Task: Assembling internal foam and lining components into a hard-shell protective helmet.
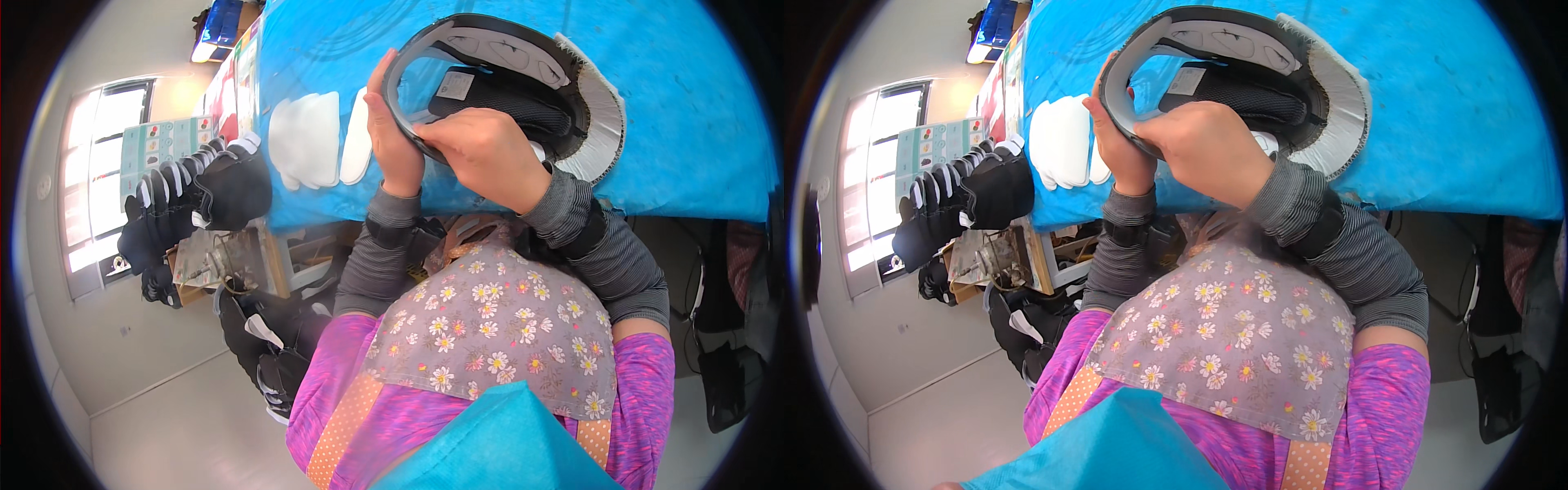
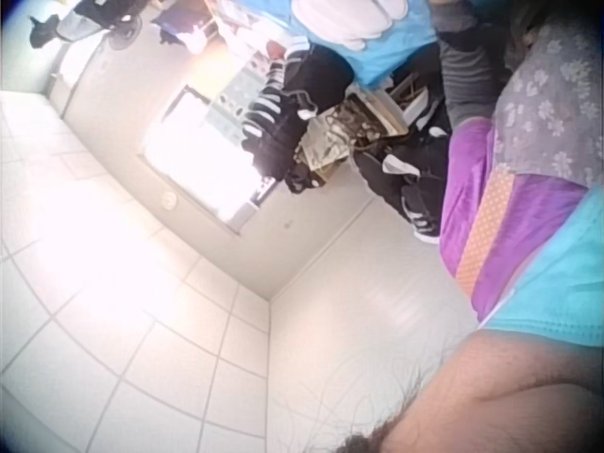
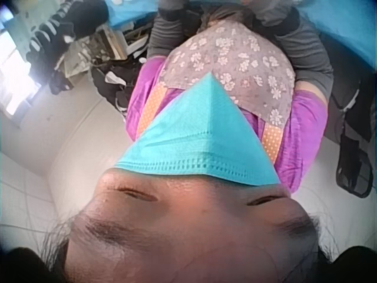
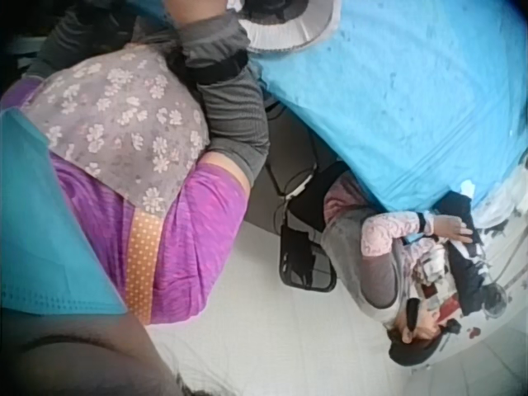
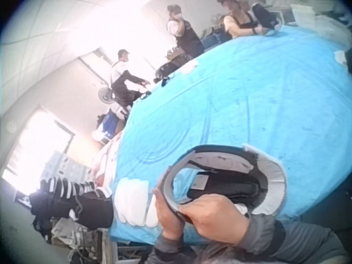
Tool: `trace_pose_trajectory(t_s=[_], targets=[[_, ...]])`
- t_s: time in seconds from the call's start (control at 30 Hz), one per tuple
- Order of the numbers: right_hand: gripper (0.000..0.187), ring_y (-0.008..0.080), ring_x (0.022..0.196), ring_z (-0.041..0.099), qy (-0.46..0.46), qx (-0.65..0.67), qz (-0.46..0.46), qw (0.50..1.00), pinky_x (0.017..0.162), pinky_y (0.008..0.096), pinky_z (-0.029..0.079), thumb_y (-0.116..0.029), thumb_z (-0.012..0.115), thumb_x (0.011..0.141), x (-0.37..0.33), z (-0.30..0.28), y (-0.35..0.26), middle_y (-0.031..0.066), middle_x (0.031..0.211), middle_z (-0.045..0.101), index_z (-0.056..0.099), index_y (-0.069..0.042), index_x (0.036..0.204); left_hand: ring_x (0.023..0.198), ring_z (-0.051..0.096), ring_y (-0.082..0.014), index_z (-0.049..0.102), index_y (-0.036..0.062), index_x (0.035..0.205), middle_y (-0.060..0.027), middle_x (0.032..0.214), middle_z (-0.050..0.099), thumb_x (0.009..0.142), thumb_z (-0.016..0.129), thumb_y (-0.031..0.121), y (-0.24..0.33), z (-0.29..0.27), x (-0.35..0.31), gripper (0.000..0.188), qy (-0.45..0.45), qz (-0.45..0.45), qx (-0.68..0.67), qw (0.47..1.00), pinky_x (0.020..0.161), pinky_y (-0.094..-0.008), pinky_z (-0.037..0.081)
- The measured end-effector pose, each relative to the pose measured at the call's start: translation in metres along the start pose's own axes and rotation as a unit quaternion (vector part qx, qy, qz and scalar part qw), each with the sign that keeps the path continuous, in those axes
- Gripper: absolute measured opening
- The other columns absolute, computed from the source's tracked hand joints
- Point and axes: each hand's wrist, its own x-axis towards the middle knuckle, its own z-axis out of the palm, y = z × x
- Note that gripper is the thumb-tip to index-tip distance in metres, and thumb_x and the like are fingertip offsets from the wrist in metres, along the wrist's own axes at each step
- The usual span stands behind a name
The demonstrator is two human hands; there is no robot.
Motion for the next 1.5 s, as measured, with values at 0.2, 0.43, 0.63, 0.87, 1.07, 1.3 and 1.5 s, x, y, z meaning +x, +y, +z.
trace_pose_trajectory(t_s=[0.2,0.43,0.63,0.87,1.07,1.3,1.5], targets=[[0.019,0.0318,0.077,0.068,-0.009,0.027,0.007,1.0,0.068,0.0409,0.053,-0.008,0.06,0.083,0.0,0.002,0.003,0.0114,0.079,0.069,0.072,-0.007,0.099,0.142,0.039,-0.0297,0.045,-0.0021,0.146,-0.0169,0.152,0.045,0.11,0.014,0.052,-0.008,-0.006,-0.002,0.072,-0.025,0.024,0.002,0.999,0.12,-0.0407,0.025],[0.025,0.0331,0.081,0.069,-0.093,0.051,0.056,0.993,0.071,0.0405,0.054,-0.007,0.06,0.085,0.003,-0.005,0.004,0.0139,0.084,0.071,0.074,-0.007,0.105,0.149,0.029,-0.0296,0.037,-0.0009,0.152,-0.0166,0.159,0.035,0.105,0.008,0.064,-0.006,0.001,-0.011,0.085,-0.03,0.031,-0.027,0.999,0.123,-0.0418,0.016],[0.027,0.039,0.096,0.066,-0.12,0.15,0.035,0.981,0.081,0.0441,0.052,0.0,0.056,0.085,0.003,-0.009,0.0,0.0201,0.099,0.068,0.067,-0.001,0.11,0.149,0.028,-0.0308,0.037,-0.0009,0.152,-0.017,0.159,0.034,0.1,0.003,0.071,-0.006,0.0,-0.008,0.095,-0.035,0.039,-0.035,0.998,0.124,-0.0435,0.014],[0.022,0.0325,0.094,0.066,-0.072,-0.13,-0.039,0.988,0.08,0.042,0.053,-0.002,0.062,0.081,0.026,-0.048,-0.003,0.0138,0.097,0.068,0.066,-0.004,0.103,0.143,0.036,-0.0306,0.048,-0.0025,0.144,-0.0188,0.149,0.045,0.09,0.057,0.026,-0.013,-0.026,0.006,0.062,-0.106,0.153,0.046,0.981,0.119,-0.0426,0.026],[0.016,0.0267,0.091,0.066,-0.112,-0.327,-0.167,0.923,0.074,0.0364,0.055,-0.007,0.068,0.079,0.085,-0.065,0.02,0.0046,0.094,0.066,0.067,-0.007,0.095,0.133,0.052,-0.0304,0.056,0.0012,0.139,-0.018,0.146,0.053,0.081,0.063,0.005,0.026,-0.035,0.019,0.058,-0.187,0.113,0.162,0.962,0.11,-0.039,0.04],[0.01,0.0273,0.088,0.066,-0.108,-0.378,-0.118,0.912,0.07,0.0379,0.056,-0.003,0.066,0.08,0.113,-0.065,0.026,0.0075,0.089,0.063,0.064,-0.005,0.09,0.094,0.067,-0.0319,0.071,0.0023,0.111,-0.0168,0.104,0.07,0.085,0.068,0.009,0.067,-0.021,0.058,0.027,-0.08,0.13,0.319,0.935,0.083,-0.0372,0.052],[0.006,0.0287,0.09,0.066,-0.065,-0.321,-0.111,0.938,0.069,0.0391,0.056,-0.006,0.063,0.082,0.11,-0.048,0.04,0.008,0.089,0.064,0.062,-0.006,0.088,0.072,0.061,-0.0352,0.067,0.0028,0.079,-0.0138,0.076,0.062,0.082,0.073,0.012,0.057,-0.015,0.085,0.011,-0.043,0.203,0.413,0.886,0.064,-0.0447,0.047]])
